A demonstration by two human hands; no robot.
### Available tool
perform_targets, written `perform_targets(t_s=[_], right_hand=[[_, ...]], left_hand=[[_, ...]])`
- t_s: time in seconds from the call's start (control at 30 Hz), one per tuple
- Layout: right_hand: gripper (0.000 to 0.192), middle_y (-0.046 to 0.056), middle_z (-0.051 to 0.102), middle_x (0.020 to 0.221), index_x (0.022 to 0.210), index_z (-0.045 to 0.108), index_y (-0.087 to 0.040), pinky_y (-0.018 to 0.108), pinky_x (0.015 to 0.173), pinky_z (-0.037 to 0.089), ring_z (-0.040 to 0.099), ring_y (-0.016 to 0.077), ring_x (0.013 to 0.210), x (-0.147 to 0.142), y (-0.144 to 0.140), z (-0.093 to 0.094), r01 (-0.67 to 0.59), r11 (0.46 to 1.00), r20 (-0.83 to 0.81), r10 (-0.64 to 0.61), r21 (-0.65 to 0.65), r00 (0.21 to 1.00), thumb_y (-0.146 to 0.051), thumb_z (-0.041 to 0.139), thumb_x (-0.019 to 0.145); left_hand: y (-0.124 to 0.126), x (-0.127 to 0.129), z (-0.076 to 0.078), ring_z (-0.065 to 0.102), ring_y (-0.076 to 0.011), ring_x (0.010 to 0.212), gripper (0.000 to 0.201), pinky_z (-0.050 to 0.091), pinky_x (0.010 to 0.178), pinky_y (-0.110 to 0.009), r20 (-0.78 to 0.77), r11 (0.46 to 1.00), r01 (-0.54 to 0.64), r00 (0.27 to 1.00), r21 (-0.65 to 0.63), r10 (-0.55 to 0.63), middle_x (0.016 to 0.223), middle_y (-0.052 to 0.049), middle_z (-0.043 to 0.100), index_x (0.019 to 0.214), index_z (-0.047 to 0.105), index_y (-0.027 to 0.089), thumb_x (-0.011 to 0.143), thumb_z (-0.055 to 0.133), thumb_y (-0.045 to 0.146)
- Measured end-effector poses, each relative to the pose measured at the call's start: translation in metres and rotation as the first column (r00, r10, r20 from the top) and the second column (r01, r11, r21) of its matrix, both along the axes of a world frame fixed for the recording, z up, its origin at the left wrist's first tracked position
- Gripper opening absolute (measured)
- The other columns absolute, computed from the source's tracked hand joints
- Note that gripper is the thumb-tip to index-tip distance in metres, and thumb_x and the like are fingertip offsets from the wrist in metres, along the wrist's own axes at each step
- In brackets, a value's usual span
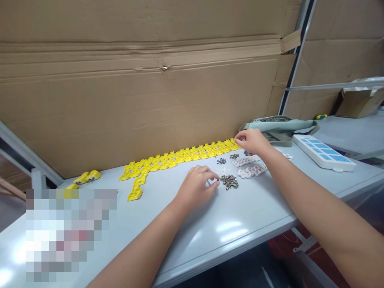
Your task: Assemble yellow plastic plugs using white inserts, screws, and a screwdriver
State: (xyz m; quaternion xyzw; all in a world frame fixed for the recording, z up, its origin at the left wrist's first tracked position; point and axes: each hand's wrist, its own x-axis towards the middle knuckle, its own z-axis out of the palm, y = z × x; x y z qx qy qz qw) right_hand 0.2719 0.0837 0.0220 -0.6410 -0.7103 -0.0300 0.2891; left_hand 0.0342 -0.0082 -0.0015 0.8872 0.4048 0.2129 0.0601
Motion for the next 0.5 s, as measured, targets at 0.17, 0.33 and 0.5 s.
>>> perform_targets(t_s=[0.17, 0.33, 0.5], right_hand=[[0.022, 0.003, 0.07, 0.076, 0.081, 0.071, -0.02, 0.024, 0.06, 0.042, 0.061, 0.0163, 0.068, -0.019, -0.003, -0.004, -0.123, 0.992, 0.082, 0.122, 0.005, 0.989, -0.028, 0.052, 0.072], [0.022, 0.004, 0.07, 0.076, 0.081, 0.071, -0.018, 0.023, 0.059, 0.04, 0.06, 0.0152, 0.066, -0.023, -0.005, -0.006, -0.171, 0.985, 0.076, 0.17, 0.011, 0.983, -0.026, 0.052, 0.072], [0.018, 0.003, 0.07, 0.08, 0.078, 0.07, -0.019, 0.025, 0.067, 0.041, 0.06, 0.0148, 0.072, -0.038, -0.014, -0.011, -0.512, 0.859, 0.079, 0.51, 0.007, 0.856, -0.022, 0.052, 0.076]], left_hand=[[-0.003, 0.015, -0.008, 0.053, -0.0215, 0.088, 0.025, 0.036, 0.085, -0.04, -0.166, 0.995, 0.065, 0.985, 0.073, -0.052, 0.092, -0.006, 0.063, 0.1, 0.064, 0.02, 0.086, 0.044, 0.028], [0.002, -0.003, 0.0, 0.052, -0.0211, 0.096, 0.036, 0.036, 0.091, -0.038, -0.079, 0.998, 0.038, 0.996, 0.056, -0.033, 0.101, -0.006, 0.061, 0.117, 0.053, 0.021, 0.083, 0.043, 0.022], [0.01, -0.048, 0.018, 0.055, -0.0186, 0.085, 0.054, 0.045, 0.075, -0.03, -0.131, 0.948, -0.08, 0.991, -0.308, 0.041, 0.106, -0.006, 0.054, 0.118, 0.049, 0.022, 0.065, 0.054, 0.024]])
